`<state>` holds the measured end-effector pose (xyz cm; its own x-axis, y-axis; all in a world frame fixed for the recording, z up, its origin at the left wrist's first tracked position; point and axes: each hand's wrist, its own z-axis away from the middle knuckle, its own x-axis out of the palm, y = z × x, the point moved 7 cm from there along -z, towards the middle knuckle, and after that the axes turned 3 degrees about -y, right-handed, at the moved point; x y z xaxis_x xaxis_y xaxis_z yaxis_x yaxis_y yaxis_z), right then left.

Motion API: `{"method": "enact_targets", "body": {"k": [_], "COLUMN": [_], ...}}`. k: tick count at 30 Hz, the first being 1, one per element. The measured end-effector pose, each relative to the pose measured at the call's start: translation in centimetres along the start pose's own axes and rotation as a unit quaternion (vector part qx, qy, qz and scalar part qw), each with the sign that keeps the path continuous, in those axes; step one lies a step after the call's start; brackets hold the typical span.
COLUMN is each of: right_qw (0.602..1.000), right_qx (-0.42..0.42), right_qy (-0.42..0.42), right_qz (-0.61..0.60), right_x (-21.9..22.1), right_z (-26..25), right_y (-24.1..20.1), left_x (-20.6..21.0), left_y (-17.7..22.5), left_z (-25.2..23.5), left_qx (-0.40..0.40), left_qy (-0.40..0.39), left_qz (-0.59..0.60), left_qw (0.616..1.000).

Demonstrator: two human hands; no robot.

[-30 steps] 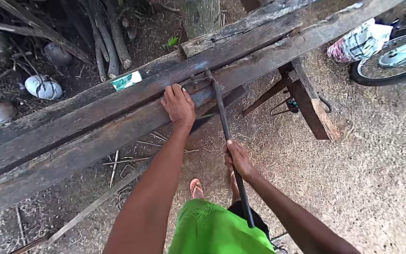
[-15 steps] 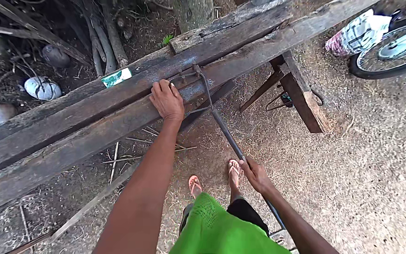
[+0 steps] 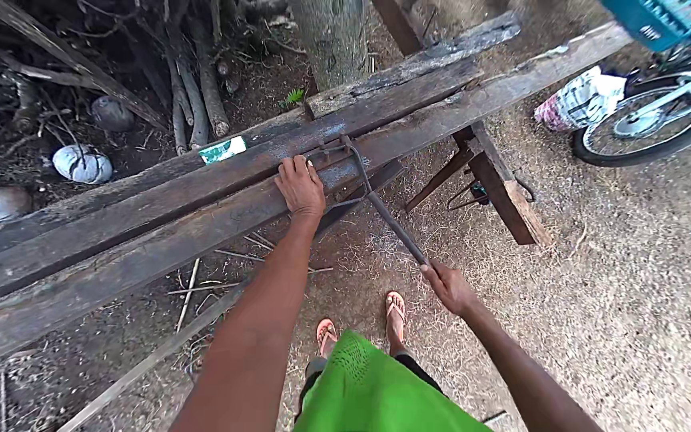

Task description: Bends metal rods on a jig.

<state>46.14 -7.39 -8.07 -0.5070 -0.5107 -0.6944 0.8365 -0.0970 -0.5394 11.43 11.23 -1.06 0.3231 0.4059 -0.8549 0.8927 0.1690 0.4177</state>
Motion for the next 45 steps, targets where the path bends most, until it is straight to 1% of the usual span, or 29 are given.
{"method": "enact_targets", "body": {"k": [3,5,7,9,10,12,14,16,18,21,23,26,29,34,36,38,40,42,43,45], "right_qw": [1.000,0.999,0.997,0.993,0.991,0.985,0.981,0.978,0.974,0.957,0.939,0.920,0.889,0.867,0.864,0.863,0.872,0.878,0.880,0.881], "right_qx": [0.011,0.025,0.031,0.022,0.016,-0.005,-0.021,-0.043,-0.073,-0.128,-0.162,-0.181,-0.233,-0.264,-0.266,-0.268,-0.269,-0.279,-0.287,-0.305], "right_qy": [0.024,0.039,0.061,0.099,0.120,0.164,0.189,0.203,0.208,0.196,0.176,0.110,0.089,0.025,0.012,0.006,-0.009,-0.017,-0.017,-0.018], "right_qz": [-0.014,-0.029,-0.042,-0.053,-0.056,-0.054,-0.033,0.006,0.056,0.168,0.248,0.330,0.385,0.422,0.426,0.429,0.408,0.388,0.377,0.360], "right_x": [1.5,2.1,2.1,1.7,1.2,-0.4,-2.8,-6.0,-9.8,-15.1,-18.2,-21.7,-25.1,-30.0,-31.0,-31.6,-31.4,-30.7,-30.5,-30.1], "right_z": [0.9,2.2,3.1,4.0,4.5,5.4,6.5,7.0,6.8,4.2,1.2,-3.6,-8.3,-15.9,-18.9,-21.6,-23.4,-24.2,-24.5,-24.9], "right_y": [-2.1,-3.2,-3.9,-4.8,-5.3,-6.4,-7.4,-8.3,-9.0,-9.0,-9.0,-9.7,-10.7,-12.1,-11.8,-11.0,-10.5,-10.1,-10.0,-9.5], "left_x": [-0.2,-0.3,-0.9,-1.8,-2.3,-3.4,-5.6,-8.1,-9.8,-9.3,-7.2,-4.0,-2.4,0.3,1.2,1.6,1.1,-0.7,-1.9,-4.1], "left_y": [-0.2,0.0,0.0,-0.4,-0.6,-0.5,-0.1,-0.2,-0.8,-2.6,-3.5,-3.6,-1.8,1.6,2.3,2.3,1.8,1.2,1.0,1.0], "left_z": [-0.3,-0.6,-1.2,-2.0,-2.3,-3.0,-2.9,-2.2,-0.1,5.3,8.4,11.4,12.1,11.2,11.3,11.5,11.7,11.6,11.1,9.5], "left_qx": [-0.007,-0.028,-0.070,-0.119,-0.135,-0.142,-0.125,-0.100,-0.092,-0.140,-0.195,-0.291,-0.349,-0.381,-0.396,-0.400,-0.388,-0.366,-0.349,-0.297], "left_qy": [-0.013,-0.046,-0.119,-0.200,-0.224,-0.235,-0.230,-0.222,-0.217,-0.194,-0.171,-0.121,-0.081,-0.060,-0.062,-0.075,-0.121,-0.167,-0.166,-0.125], "left_qz": [0.004,0.009,0.051,0.134,0.181,0.295,0.389,0.441,0.468,0.512,0.544,0.569,0.575,0.577,0.558,0.512,0.424,0.268,0.197,0.118], "left_qw": [1.000,0.998,0.989,0.963,0.948,0.915,0.883,0.864,0.852,0.825,0.798,0.759,0.736,0.720,0.726,0.756,0.809,0.876,0.901,0.939]}}
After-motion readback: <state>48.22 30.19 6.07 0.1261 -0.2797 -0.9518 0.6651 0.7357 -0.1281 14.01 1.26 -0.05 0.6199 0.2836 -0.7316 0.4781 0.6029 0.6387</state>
